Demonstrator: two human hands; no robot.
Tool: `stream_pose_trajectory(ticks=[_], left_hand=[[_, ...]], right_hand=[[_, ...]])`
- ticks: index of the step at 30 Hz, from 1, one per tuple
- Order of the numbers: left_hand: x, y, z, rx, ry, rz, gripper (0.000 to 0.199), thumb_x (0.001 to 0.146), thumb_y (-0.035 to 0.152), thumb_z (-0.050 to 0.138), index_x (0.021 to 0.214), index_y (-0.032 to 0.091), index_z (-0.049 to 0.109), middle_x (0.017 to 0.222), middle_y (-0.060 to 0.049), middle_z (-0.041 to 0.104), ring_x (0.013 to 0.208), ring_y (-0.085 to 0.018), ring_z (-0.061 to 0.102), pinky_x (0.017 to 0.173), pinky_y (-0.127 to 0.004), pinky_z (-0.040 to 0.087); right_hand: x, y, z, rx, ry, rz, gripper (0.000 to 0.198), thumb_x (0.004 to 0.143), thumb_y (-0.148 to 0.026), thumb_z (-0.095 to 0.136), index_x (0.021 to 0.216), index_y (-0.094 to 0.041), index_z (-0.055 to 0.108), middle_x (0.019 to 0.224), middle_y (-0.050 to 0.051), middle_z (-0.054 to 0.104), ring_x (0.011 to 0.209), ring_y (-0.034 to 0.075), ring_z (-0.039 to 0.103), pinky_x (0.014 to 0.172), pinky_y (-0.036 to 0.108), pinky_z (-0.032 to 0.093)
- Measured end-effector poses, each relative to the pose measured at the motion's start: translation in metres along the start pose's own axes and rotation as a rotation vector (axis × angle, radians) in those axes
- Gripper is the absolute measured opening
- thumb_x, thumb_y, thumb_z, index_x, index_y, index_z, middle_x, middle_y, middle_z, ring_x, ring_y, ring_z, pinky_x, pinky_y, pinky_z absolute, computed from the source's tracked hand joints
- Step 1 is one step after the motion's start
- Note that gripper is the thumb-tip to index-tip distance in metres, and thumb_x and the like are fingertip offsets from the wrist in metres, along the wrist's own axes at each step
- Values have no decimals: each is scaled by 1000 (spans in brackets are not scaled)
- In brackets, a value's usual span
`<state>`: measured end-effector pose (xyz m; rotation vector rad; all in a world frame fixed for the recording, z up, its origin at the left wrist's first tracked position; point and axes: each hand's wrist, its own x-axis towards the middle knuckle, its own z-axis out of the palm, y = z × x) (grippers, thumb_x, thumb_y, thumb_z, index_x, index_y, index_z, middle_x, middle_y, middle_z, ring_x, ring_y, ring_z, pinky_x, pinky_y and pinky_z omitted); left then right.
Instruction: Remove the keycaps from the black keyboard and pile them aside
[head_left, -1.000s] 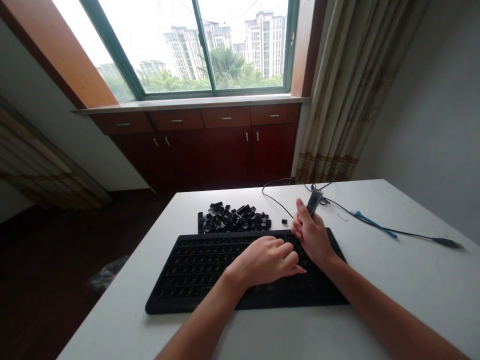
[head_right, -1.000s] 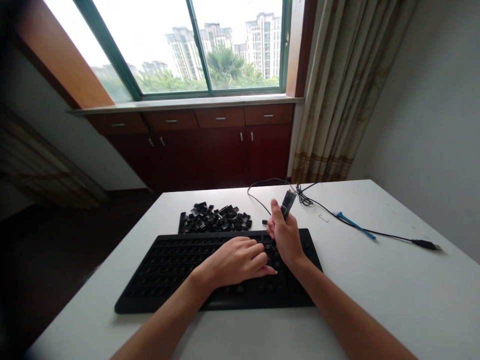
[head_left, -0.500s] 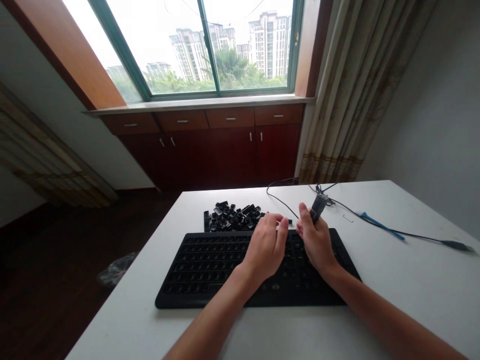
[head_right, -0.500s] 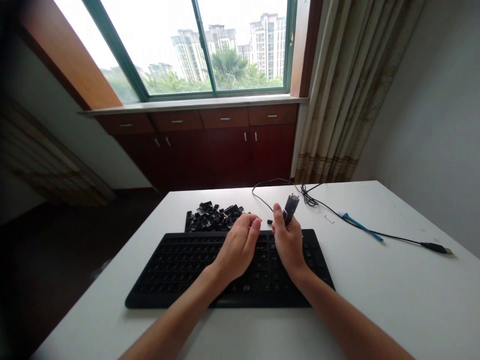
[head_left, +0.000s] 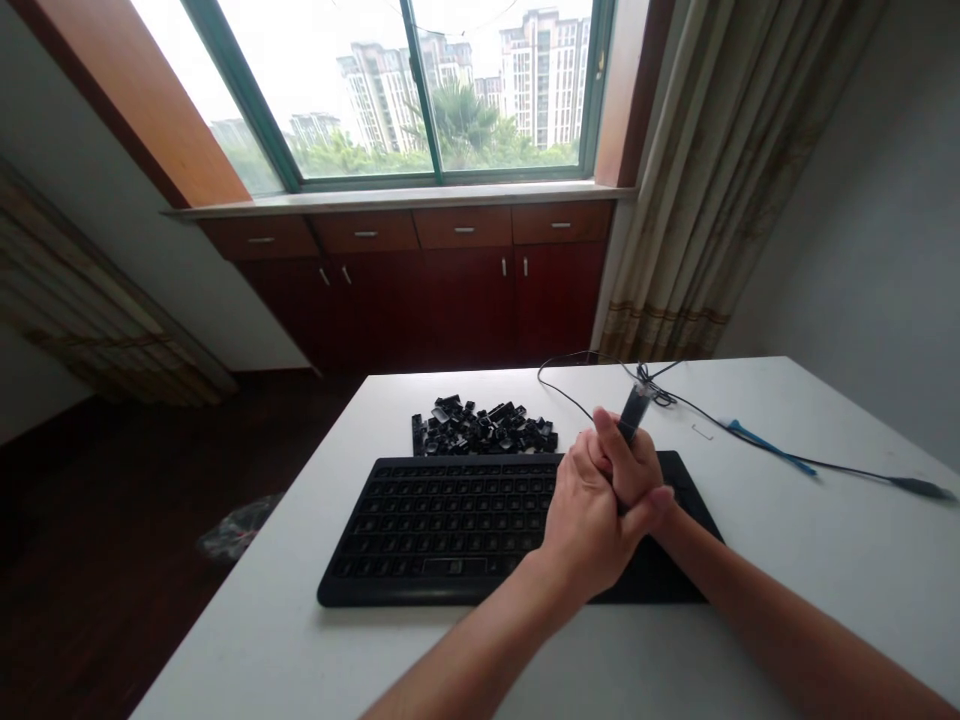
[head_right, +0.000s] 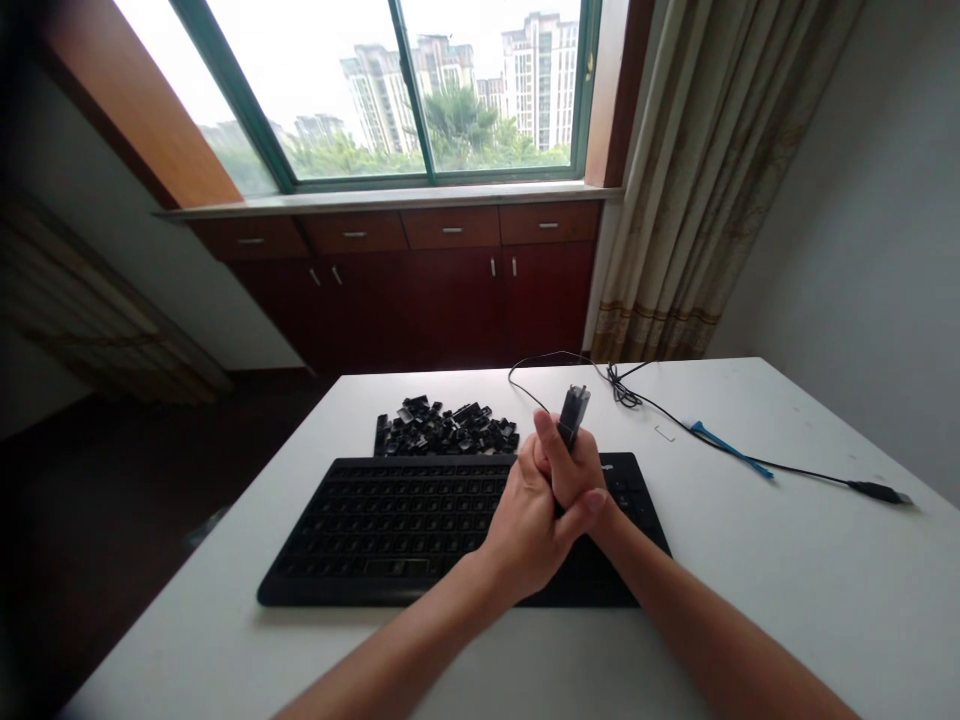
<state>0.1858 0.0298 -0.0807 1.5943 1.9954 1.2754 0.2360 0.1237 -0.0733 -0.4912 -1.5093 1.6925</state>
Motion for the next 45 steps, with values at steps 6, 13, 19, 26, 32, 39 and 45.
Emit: stream_pose_trajectory(ticks=[6, 13, 19, 26, 32, 39, 45], left_hand=[[-1, 0, 5, -27, -15, 14, 87, 90, 60, 66, 157, 22, 24, 147, -16, 44, 136, -36, 45, 116, -52, 41], [0, 2, -2, -57, -38, 2, 91, 85, 56, 75, 154, 19, 28, 144, -17, 49, 132, -35, 50, 114, -51, 44], [11, -17, -32, 101, -194, 145, 93, 74, 59, 85, 144, 13, 45, 139, -19, 58, 128, -35, 55, 112, -51, 45], [16, -25, -51, 257, -239, 401, 39, 96, 51, 66, 122, 24, 70, 128, -7, 66, 120, -26, 59, 108, -44, 46], [10, -21, -41, 224, -307, 633, 32, 95, 52, 66, 107, 24, 78, 116, -4, 72, 112, -23, 62, 103, -38, 46], [16, -20, -48, 183, -267, 496, 21, 98, 43, 66, 105, 28, 79, 105, -2, 77, 98, -18, 68, 94, -33, 50], [29, -47, -69, 368, 88, 202, 16, 98, 24, 63, 108, 25, 76, 110, -5, 75, 103, -24, 68, 96, -43, 50]], right_hand=[[-9, 2, 0, -107, 123, -70, 57, 95, -59, 60, 55, -25, 38, 51, -1, 41, 50, 15, 39, 49, 34, 34], [-8, -1, 3, -32, 177, -70, 56, 95, -59, 61, 55, -25, 41, 50, -2, 41, 49, 15, 39, 49, 33, 35], [7, -9, -4, 352, 259, 8, 57, 92, -52, 69, 56, -22, 37, 44, -8, 33, 40, 8, 26, 42, 26, 29], [16, -14, -25, 378, 291, 87, 48, 90, -45, 71, 59, -22, 43, 45, -7, 40, 39, 8, 35, 39, 22, 29], [19, -16, -31, 320, 344, 68, 43, 89, -35, 70, 59, -22, 42, 44, -8, 38, 38, 8, 32, 38, 23, 28], [18, -4, -33, 239, 257, 73, 45, 89, -40, 72, 59, -22, 43, 44, -8, 40, 38, 8, 34, 39, 23, 26], [11, -1, -37, 144, 140, 102, 47, 91, -50, 70, 60, -21, 48, 47, -5, 46, 42, 10, 42, 42, 24, 32]])
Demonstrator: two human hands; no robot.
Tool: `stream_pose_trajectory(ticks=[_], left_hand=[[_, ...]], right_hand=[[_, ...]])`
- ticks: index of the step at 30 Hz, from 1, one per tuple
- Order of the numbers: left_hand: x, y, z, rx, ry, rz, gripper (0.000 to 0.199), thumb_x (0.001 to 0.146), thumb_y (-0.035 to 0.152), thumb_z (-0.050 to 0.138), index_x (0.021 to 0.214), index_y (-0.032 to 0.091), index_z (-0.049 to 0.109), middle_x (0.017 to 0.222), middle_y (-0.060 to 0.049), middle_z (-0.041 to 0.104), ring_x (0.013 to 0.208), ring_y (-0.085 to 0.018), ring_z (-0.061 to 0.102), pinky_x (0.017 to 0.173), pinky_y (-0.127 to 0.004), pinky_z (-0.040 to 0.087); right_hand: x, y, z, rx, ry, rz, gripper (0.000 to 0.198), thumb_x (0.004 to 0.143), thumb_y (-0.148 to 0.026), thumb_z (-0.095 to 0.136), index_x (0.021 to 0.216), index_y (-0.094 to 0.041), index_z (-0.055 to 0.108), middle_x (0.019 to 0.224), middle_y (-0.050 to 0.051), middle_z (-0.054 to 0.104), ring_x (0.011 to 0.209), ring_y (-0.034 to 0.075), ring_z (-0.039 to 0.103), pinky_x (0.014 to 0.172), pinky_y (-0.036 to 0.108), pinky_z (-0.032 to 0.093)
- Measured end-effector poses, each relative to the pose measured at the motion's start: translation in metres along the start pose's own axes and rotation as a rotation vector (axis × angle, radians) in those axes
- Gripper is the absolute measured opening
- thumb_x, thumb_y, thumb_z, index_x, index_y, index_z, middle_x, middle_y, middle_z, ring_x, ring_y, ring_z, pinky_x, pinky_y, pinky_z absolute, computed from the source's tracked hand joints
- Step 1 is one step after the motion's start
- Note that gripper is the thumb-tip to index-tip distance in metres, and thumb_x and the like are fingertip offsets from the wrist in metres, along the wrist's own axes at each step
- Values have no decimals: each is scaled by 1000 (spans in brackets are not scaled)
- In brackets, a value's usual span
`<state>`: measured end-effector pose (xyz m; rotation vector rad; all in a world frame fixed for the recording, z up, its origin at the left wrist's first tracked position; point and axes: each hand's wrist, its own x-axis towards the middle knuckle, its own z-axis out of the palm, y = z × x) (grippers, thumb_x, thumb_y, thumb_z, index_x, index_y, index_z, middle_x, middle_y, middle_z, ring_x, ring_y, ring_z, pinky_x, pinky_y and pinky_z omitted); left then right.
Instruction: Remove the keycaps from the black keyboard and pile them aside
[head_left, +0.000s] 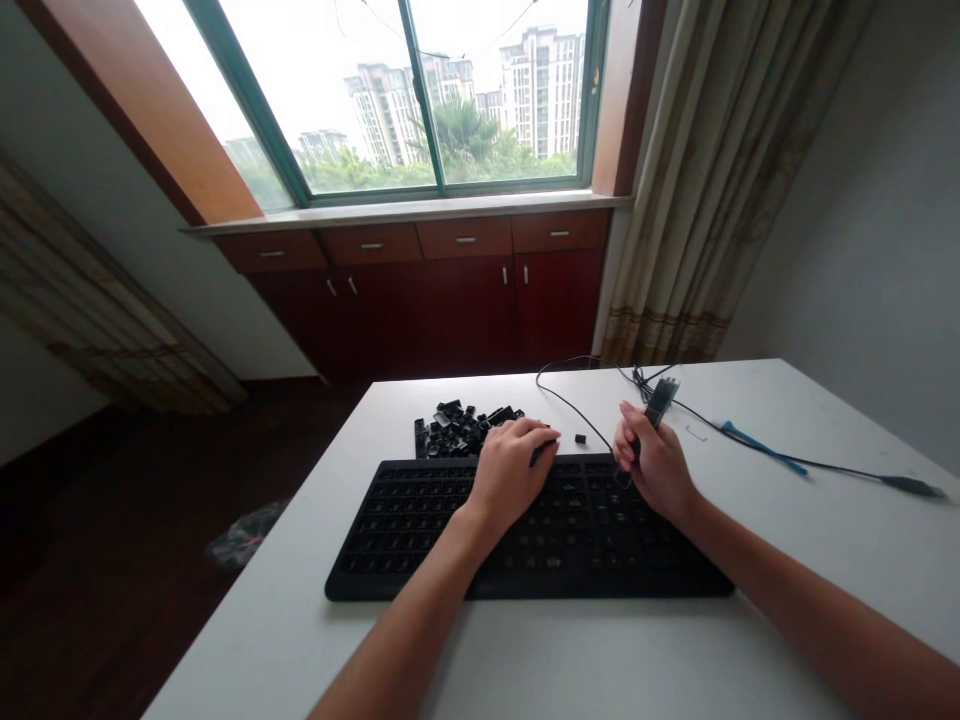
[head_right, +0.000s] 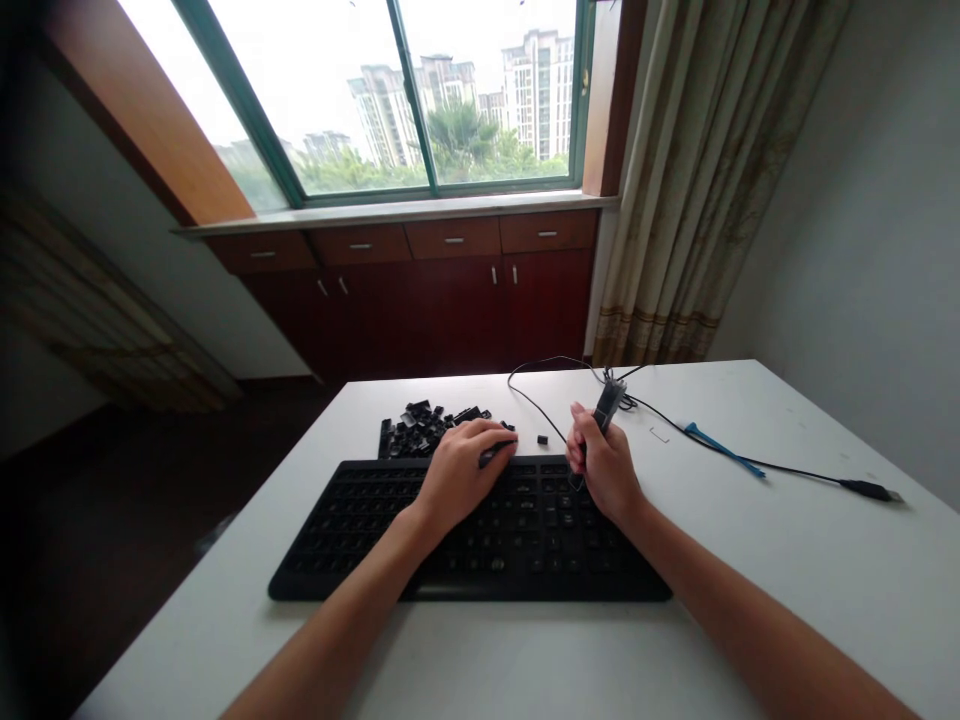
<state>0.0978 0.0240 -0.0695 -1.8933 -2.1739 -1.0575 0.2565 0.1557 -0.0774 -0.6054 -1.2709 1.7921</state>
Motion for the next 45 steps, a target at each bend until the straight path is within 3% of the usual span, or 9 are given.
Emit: stream_pose_trajectory(ticks=[6, 9, 12, 16, 20, 24, 35, 40, 45], left_hand=[[0, -10, -1, 36, 14, -68, 16, 97, 26, 63, 109, 23, 75, 113, -7, 74, 108, -27, 67, 97, -46, 50], [0, 8, -2, -9, -29, -20, 19, 101, 30, 59, 111, 23, 73, 114, -5, 72, 108, -24, 67, 99, -41, 50], [-2, 28, -2, -116, -92, 43, 21, 104, 33, 55, 114, 23, 70, 114, -5, 72, 105, -22, 67, 98, -37, 51], [-8, 44, 3, -191, -171, 94, 22, 102, 33, 57, 117, 23, 69, 117, -6, 71, 107, -23, 66, 98, -39, 51], [-14, 48, 9, -147, -246, 147, 26, 94, 38, 67, 115, 22, 71, 120, -7, 70, 110, -26, 64, 100, -44, 50], [-16, 48, 14, -120, -270, 169, 28, 91, 41, 71, 112, 24, 73, 122, -7, 70, 115, -29, 61, 104, -47, 48], [-15, 49, 18, -171, -263, 112, 27, 87, 39, 75, 108, 23, 72, 116, -6, 70, 112, -28, 62, 101, -46, 48], [-17, 53, 17, -208, -250, 71, 28, 85, 37, 74, 108, 23, 68, 119, -7, 68, 114, -30, 62, 104, -49, 47], [-27, 74, 27, -314, -159, -52, 79, 75, 31, 71, 146, 16, 40, 149, -20, 49, 140, -39, 44, 120, -59, 34]], right_hand=[[-11, -6, 0, -21, -75, -53, 42, 93, -55, 66, 74, -19, 62, 62, 0, 59, 54, 13, 56, 50, 25, 43], [-24, -14, 5, 41, -91, -21, 29, 92, -51, 70, 102, -24, 67, 58, -6, 50, 47, 10, 44, 43, 21, 34], [-36, -23, 11, 144, -69, 11, 38, 90, -46, 75, 122, -32, 61, 61, -9, 46, 45, 8, 33, 41, 18, 26], [-37, -27, 11, 170, -77, 35, 26, 90, -49, 73, 95, -26, 63, 61, -7, 47, 47, 9, 38, 43, 20, 32], [-28, -22, 5, 162, -46, 69, 46, 89, -51, 72, 64, -21, 48, 55, -6, 41, 45, 8, 35, 41, 22, 30], [-24, -18, 5, 144, 5, 82, 49, 88, -54, 72, 63, -21, 45, 53, -7, 37, 43, 7, 28, 38, 23, 22], [-32, -7, 14, -83, 69, -59, 56, 93, -59, 63, 58, -22, 39, 50, -6, 35, 45, 9, 31, 43, 25, 26], [-28, -8, 19, -23, 31, 19, 57, 92, -55, 66, 55, -22, 38, 48, -7, 34, 44, 8, 29, 42, 25, 26], [-26, -6, 20, 44, -124, 51, 59, 92, -55, 65, 52, -22, 37, 48, -7, 30, 43, 8, 24, 41, 26, 20]])
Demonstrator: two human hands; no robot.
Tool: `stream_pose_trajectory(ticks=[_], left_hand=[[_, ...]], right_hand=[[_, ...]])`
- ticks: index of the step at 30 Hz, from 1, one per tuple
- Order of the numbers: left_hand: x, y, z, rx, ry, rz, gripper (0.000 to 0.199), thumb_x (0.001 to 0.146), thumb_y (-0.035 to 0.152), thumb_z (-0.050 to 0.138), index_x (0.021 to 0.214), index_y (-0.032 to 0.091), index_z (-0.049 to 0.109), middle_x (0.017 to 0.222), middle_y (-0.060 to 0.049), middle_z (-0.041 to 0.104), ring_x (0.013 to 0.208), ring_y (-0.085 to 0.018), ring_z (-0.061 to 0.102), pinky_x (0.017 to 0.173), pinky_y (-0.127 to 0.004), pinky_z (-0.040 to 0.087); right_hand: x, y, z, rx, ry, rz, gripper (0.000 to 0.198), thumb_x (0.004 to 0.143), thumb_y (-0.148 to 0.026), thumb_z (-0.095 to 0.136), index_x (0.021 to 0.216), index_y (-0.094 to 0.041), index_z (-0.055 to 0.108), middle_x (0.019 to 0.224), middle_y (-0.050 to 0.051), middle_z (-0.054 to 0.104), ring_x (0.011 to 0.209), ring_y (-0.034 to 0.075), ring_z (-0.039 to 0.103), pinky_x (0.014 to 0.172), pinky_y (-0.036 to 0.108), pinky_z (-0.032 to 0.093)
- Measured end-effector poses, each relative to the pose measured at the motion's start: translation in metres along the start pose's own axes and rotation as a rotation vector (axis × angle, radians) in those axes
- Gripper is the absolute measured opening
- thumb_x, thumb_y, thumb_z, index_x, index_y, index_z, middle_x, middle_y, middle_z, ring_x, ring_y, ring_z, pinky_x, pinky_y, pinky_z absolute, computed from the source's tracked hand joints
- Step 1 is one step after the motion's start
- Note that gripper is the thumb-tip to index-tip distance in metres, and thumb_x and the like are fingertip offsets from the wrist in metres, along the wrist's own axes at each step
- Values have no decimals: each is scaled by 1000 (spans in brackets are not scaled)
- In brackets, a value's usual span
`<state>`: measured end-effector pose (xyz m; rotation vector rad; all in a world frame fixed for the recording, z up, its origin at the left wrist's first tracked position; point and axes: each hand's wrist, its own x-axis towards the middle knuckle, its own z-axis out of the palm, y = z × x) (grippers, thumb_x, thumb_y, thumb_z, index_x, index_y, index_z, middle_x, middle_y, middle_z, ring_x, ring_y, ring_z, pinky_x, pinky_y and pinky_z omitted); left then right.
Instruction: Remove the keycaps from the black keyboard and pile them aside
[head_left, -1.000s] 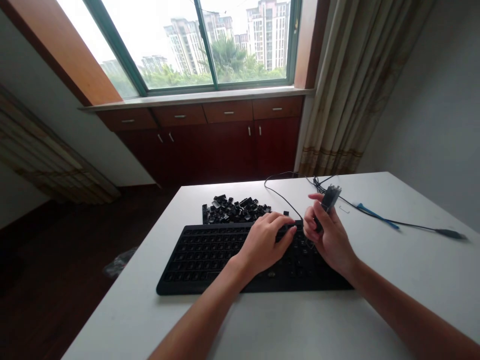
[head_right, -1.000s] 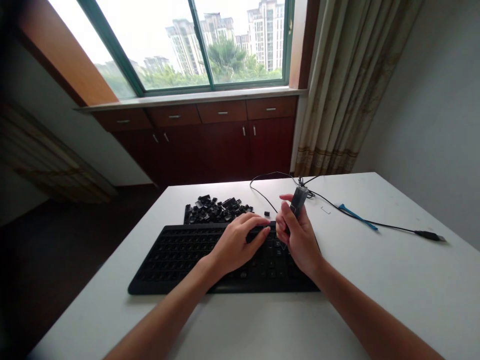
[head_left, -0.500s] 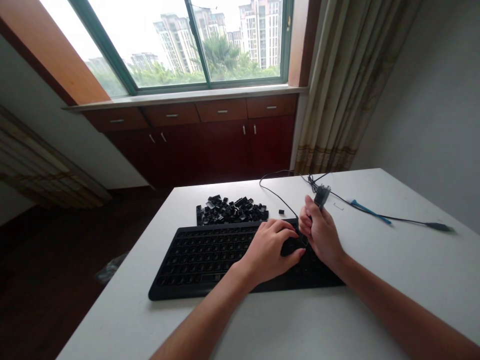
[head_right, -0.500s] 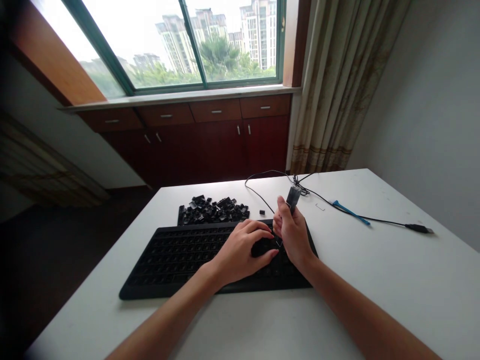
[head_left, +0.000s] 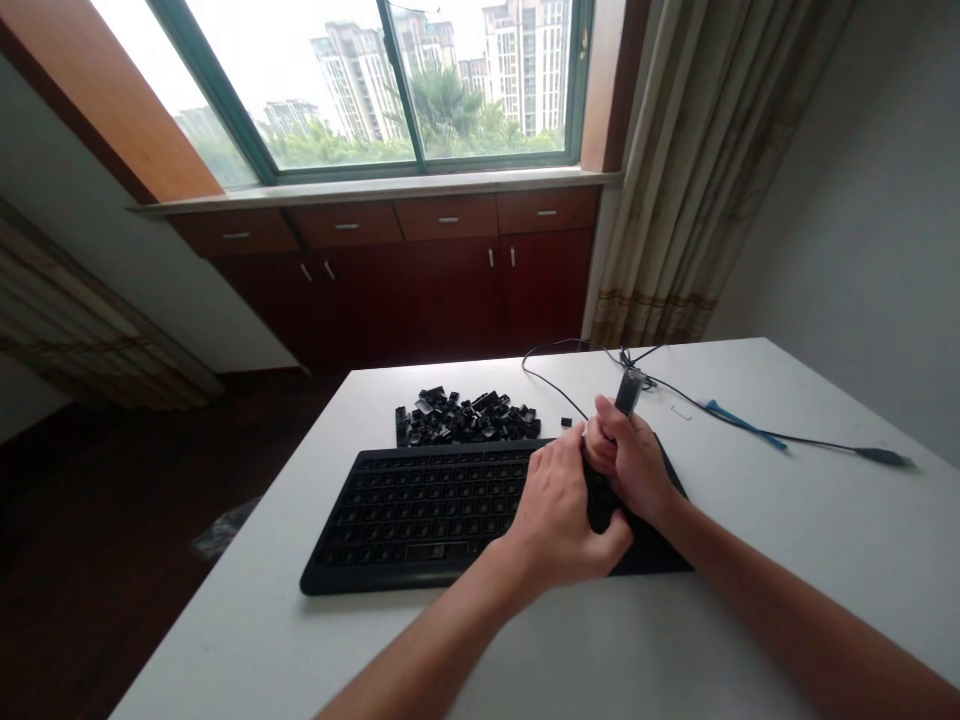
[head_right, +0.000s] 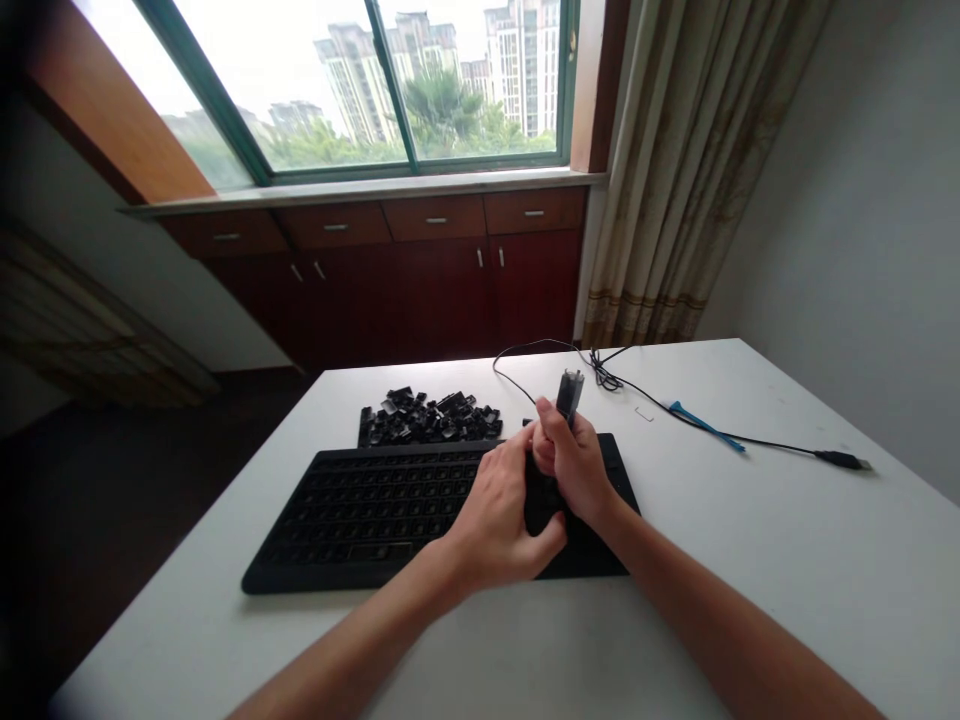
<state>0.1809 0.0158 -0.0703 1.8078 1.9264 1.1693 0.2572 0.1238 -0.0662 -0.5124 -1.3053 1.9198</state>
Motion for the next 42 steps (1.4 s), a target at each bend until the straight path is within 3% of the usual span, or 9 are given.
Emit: stream_pose_trajectory(ticks=[2, 6, 10, 13, 18, 26, 35, 38, 42], left_hand=[[-3, 8, 8, -115, -3, -85, 88, 78, 28, 64, 155, 12, 25, 158, -23, 38, 148, -39, 34, 124, -58, 28], [-5, 16, 15, -277, -29, -150, 81, 91, 35, 55, 159, 12, 18, 167, -21, 22, 156, -37, 20, 128, -56, 21], [-4, 17, 17, -309, 39, -133, 80, 99, 45, 52, 161, 15, 11, 168, -19, 23, 157, -35, 20, 129, -53, 23], [-3, 16, 22, -297, 106, -160, 84, 102, 50, 51, 163, 18, 3, 168, -19, 24, 157, -33, 22, 128, -50, 29], [-6, 12, 33, -176, 85, -81, 96, 99, 49, 58, 163, 22, -7, 170, -17, 17, 158, -34, 18, 127, -52, 30], [-3, 7, 33, -84, 52, -20, 93, 98, 50, 58, 164, 23, -3, 166, -17, 24, 153, -35, 28, 124, -51, 32], [-7, 7, 34, -30, 16, -13, 84, 101, 47, 50, 164, 19, 1, 166, -20, 18, 153, -37, 26, 124, -55, 30], [-6, 9, 33, -67, 20, -19, 78, 100, 46, 52, 163, 21, 13, 165, -18, 23, 152, -38, 28, 124, -55, 30], [-2, 10, 28, -131, 28, -81, 88, 95, 47, 63, 161, 17, 13, 158, -21, 36, 147, -36, 38, 121, -54, 35]], right_hand=[[-2, 2, 0, -68, 23, -60, 56, 92, -55, 66, 54, -22, 42, 48, -6, 35, 44, 9, 28, 43, 26, 24], [-4, 2, 3, -269, 190, -29, 57, 88, -59, 68, 53, -22, 42, 46, -5, 38, 45, 11, 33, 44, 28, 29], [-1, 3, 11, -385, 178, 1, 53, 85, -59, 70, 58, -23, 42, 52, -5, 38, 49, 11, 33, 45, 28, 29], [-3, 8, 13, -385, 147, -83, 51, 90, -58, 65, 61, -23, 41, 54, -4, 38, 50, 12, 34, 45, 28, 29], [-13, 10, 10, -272, 145, -185, 57, 95, -54, 60, 55, -23, 34, 51, -3, 37, 49, 12, 35, 47, 30, 32], [-15, 6, 12, -182, 180, -215, 58, 93, -54, 63, 53, -23, 34, 47, -3, 38, 45, 11, 34, 45, 31, 29], [-18, 5, 15, -73, 141, -248, 57, 97, -53, 59, 54, -25, 33, 44, -1, 41, 44, 13, 35, 45, 33, 28], [-16, 9, 11, -100, 140, -262, 55, 94, -55, 63, 55, -25, 38, 46, -2, 40, 46, 14, 36, 46, 34, 28], [-8, 8, 7, -18, 120, -200, 57, 93, -54, 65, 54, -24, 39, 47, -4, 36, 45, 11, 32, 47, 32, 27]])
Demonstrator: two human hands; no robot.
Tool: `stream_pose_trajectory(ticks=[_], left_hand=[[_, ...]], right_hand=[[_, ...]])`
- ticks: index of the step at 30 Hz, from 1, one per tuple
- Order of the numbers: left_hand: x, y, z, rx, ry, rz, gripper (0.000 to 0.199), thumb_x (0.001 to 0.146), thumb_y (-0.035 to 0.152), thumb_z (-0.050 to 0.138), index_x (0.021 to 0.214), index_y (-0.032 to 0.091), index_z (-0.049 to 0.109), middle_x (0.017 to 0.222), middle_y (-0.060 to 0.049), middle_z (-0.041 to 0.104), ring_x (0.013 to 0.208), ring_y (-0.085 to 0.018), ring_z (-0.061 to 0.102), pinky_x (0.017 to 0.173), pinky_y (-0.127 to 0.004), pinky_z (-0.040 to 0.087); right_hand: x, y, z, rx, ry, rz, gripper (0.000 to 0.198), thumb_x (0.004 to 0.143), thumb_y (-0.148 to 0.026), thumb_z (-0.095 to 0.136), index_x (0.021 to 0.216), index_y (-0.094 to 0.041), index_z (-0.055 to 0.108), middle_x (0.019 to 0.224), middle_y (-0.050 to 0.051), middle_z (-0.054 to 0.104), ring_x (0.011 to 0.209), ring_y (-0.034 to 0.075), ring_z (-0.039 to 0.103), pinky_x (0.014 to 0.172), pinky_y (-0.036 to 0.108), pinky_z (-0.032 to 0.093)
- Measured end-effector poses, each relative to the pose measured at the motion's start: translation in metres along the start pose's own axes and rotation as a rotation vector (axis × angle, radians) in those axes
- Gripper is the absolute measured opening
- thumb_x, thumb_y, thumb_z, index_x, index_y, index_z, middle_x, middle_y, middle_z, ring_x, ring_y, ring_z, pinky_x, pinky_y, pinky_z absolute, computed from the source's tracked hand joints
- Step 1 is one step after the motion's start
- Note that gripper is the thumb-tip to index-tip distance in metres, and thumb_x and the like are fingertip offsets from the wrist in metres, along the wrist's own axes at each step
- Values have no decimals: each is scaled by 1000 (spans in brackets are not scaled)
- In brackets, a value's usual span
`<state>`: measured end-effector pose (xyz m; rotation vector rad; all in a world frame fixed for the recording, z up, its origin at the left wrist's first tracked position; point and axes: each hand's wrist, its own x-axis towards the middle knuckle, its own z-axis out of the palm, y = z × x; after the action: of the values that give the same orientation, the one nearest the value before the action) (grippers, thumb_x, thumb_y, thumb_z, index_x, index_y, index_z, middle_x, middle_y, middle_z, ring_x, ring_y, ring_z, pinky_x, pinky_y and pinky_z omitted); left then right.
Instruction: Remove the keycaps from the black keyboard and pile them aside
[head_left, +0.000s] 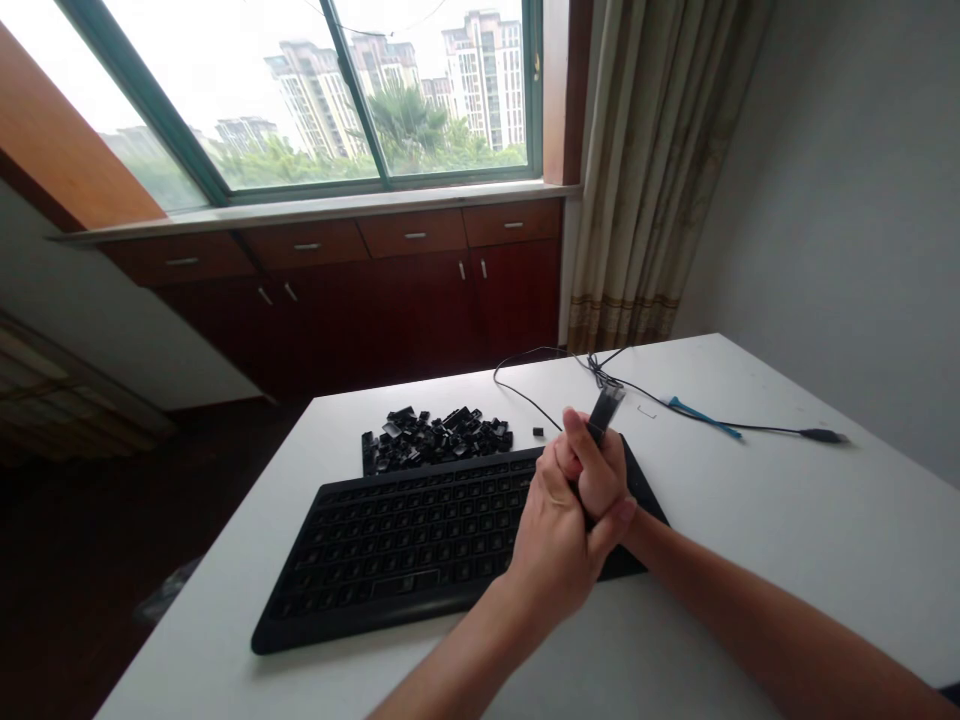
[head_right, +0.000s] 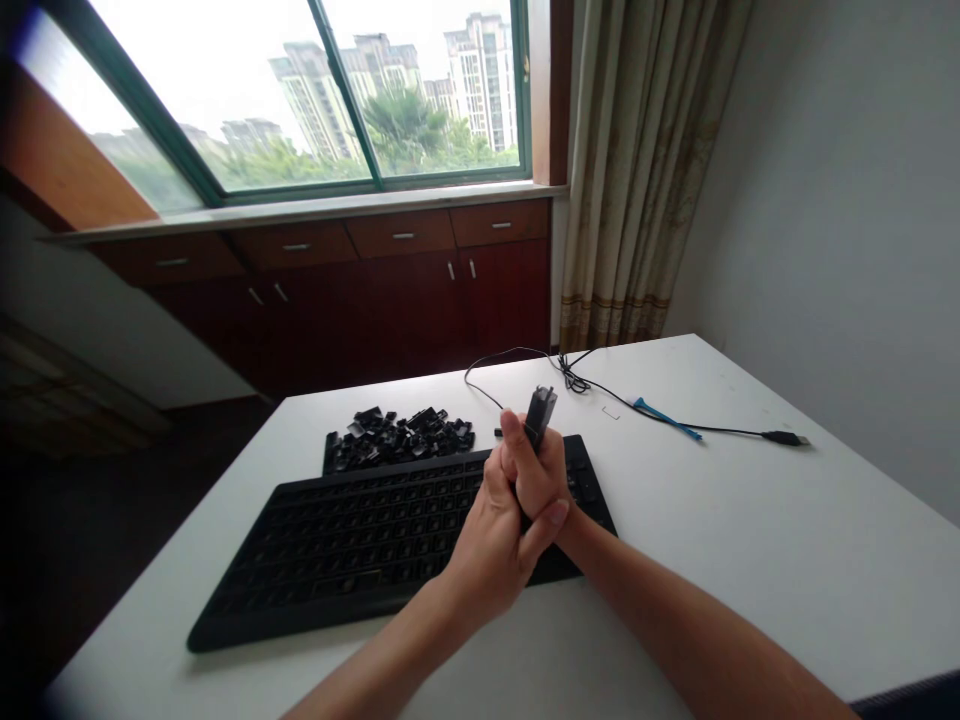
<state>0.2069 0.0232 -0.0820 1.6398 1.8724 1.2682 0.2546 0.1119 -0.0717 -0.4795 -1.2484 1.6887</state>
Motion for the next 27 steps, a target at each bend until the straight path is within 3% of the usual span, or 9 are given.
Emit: stream_pose_trajectory(ticks=[3, 6, 11, 14, 17, 20, 23, 27], left_hand=[[3, -3, -11, 4, -68, -8, 93, 85, 44, 77, 156, 14, 25, 150, -21, 46, 140, -35, 47, 118, -53, 40], [7, -11, -25, 107, -116, 24, 88, 77, 44, 85, 148, 14, 42, 144, -20, 53, 134, -36, 52, 115, -55, 44], [12, -20, -35, 241, -114, 175, 27, 90, 34, 75, 115, 22, 72, 122, -9, 68, 117, -29, 63, 106, -49, 51], [13, -21, -37, 228, -90, 208, 13, 95, 26, 70, 106, 25, 75, 113, -5, 72, 108, -25, 66, 99, -44, 53], [16, -24, -44, 201, -62, 197, 13, 97, 20, 64, 103, 26, 75, 107, -3, 73, 99, -21, 68, 93, -38, 55], [23, -35, -58, 218, 50, 144, 13, 99, 22, 62, 103, 25, 74, 106, -4, 73, 97, -20, 69, 90, -35, 56], [31, -50, -75, 289, 157, 73, 15, 100, 26, 60, 104, 25, 74, 108, -4, 73, 98, -21, 69, 92, -38, 55], [34, -56, -84, 330, 195, 23, 18, 99, 29, 60, 109, 22, 73, 115, -7, 71, 109, -27, 66, 102, -47, 50]], right_hand=[[7, -5, -3, 126, 15, 52, 63, 94, -54, 64, 48, -22, 35, 42, -6, 31, 40, 8, 27, 43, 29, 22], [14, -13, -10, 244, 113, 72, 62, 90, -50, 71, 49, -22, 33, 39, -9, 29, 35, 6, 23, 39, 28, 16], [21, -25, -24, 305, 229, 82, 56, 84, -41, 77, 54, -22, 34, 38, -11, 30, 33, 5, 21, 36, 25, 14], [23, -27, -27, 306, 226, 109, 53, 84, -38, 77, 56, -22, 35, 39, -11, 31, 33, 5, 21, 35, 24, 15], [21, -25, -25, 319, 169, 198, 50, 85, -37, 75, 57, -23, 37, 39, -11, 31, 34, 5, 19, 35, 24, 14], [16, -24, -20, 251, 90, 297, 49, 86, -39, 74, 57, -22, 38, 42, -10, 31, 35, 5, 20, 36, 24, 14], [8, -22, -14, 120, 49, 329, 50, 87, -44, 73, 57, -22, 38, 45, -10, 31, 37, 5, 23, 38, 24, 14], [2, -18, -7, -8, 22, 294, 53, 89, -49, 70, 57, -22, 37, 47, -9, 31, 39, 6, 25, 39, 24, 18]])
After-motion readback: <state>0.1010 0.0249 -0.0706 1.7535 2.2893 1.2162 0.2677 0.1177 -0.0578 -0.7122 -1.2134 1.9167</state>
